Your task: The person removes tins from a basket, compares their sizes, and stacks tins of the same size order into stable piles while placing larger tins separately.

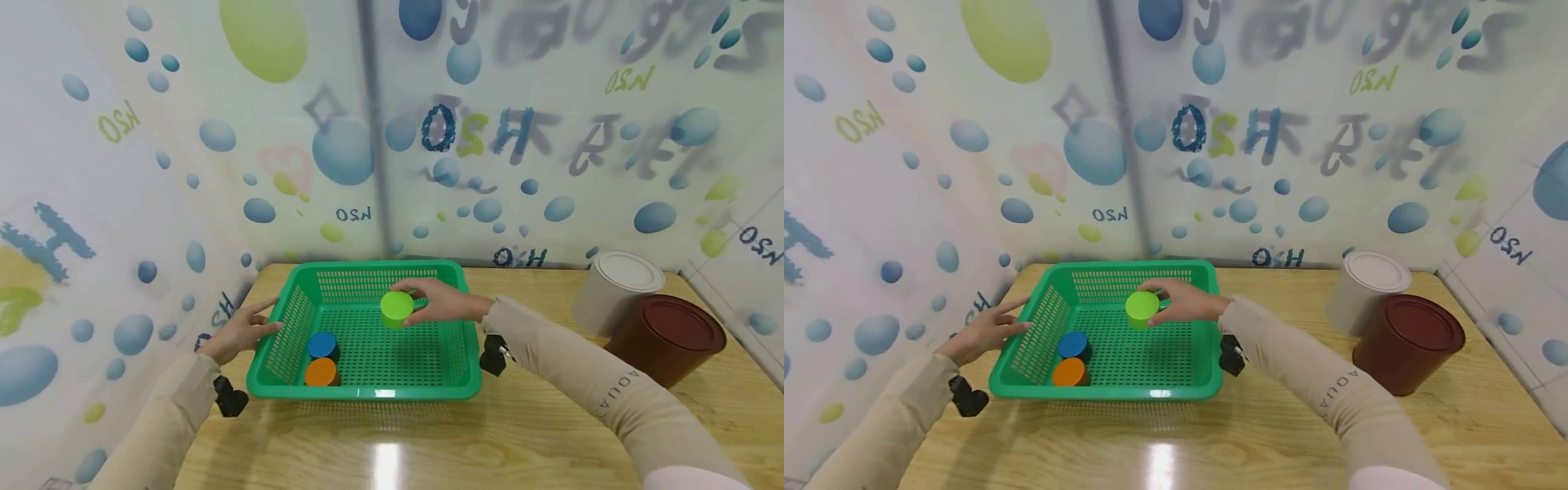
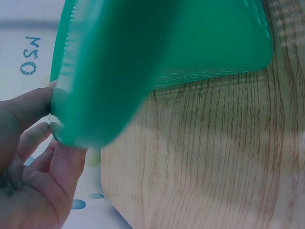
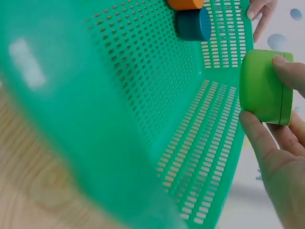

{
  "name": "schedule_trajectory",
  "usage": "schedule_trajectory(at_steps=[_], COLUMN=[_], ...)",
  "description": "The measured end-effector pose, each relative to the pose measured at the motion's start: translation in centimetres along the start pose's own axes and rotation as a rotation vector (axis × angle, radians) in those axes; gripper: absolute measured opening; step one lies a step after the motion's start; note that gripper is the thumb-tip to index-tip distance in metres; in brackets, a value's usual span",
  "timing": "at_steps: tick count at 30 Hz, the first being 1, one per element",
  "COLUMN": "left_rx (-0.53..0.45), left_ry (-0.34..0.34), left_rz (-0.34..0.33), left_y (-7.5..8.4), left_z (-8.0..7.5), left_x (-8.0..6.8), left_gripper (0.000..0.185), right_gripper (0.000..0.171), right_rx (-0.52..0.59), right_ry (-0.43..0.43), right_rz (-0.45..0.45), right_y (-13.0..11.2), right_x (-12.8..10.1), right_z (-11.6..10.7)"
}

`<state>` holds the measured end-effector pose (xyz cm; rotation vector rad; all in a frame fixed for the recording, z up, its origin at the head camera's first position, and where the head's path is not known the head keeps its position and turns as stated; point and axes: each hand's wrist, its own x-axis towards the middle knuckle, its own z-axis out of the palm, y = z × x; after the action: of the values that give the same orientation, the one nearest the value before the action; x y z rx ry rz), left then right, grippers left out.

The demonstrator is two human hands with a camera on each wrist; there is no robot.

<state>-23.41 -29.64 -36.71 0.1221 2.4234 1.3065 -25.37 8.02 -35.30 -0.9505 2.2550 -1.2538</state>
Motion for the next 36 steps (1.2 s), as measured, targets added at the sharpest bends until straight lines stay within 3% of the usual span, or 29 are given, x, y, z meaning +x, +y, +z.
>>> schedule_trajectory(at_steps=[9,15,28,32,36], left_rx=[0.004,0.021,0.019,0.026,0.026], left_ry=[0.008,0.009,0.01,0.017,0.013], left_rz=[-0.009,-0.006,-0.011,-0.028,-0.027], left_y=[0.1,0.0,0.3,0.3,0.3], left_z=[0.2,0.2,0.2,0.2,0.3], left_x=[-0.3,-0.3,-0.2,-0.2,-0.1], left_gripper=[0.068,0.07,0.069,0.069,0.07], right_gripper=[0.062,0.064,0.062,0.062,0.063], right_rx=[0.046,0.031,-0.03,-0.039,-0.039], right_ry=[0.025,0.089,0.248,0.312,0.323], right_rz=[0.018,0.049,0.028,0.063,0.109], right_y=[0.9,1.9,4.4,5.4,6.5], right_x=[-4.2,-6.8,-11.9,-13.0,-14.0], right_z=[-2.1,-3.2,-5.3,-5.8,-5.8])
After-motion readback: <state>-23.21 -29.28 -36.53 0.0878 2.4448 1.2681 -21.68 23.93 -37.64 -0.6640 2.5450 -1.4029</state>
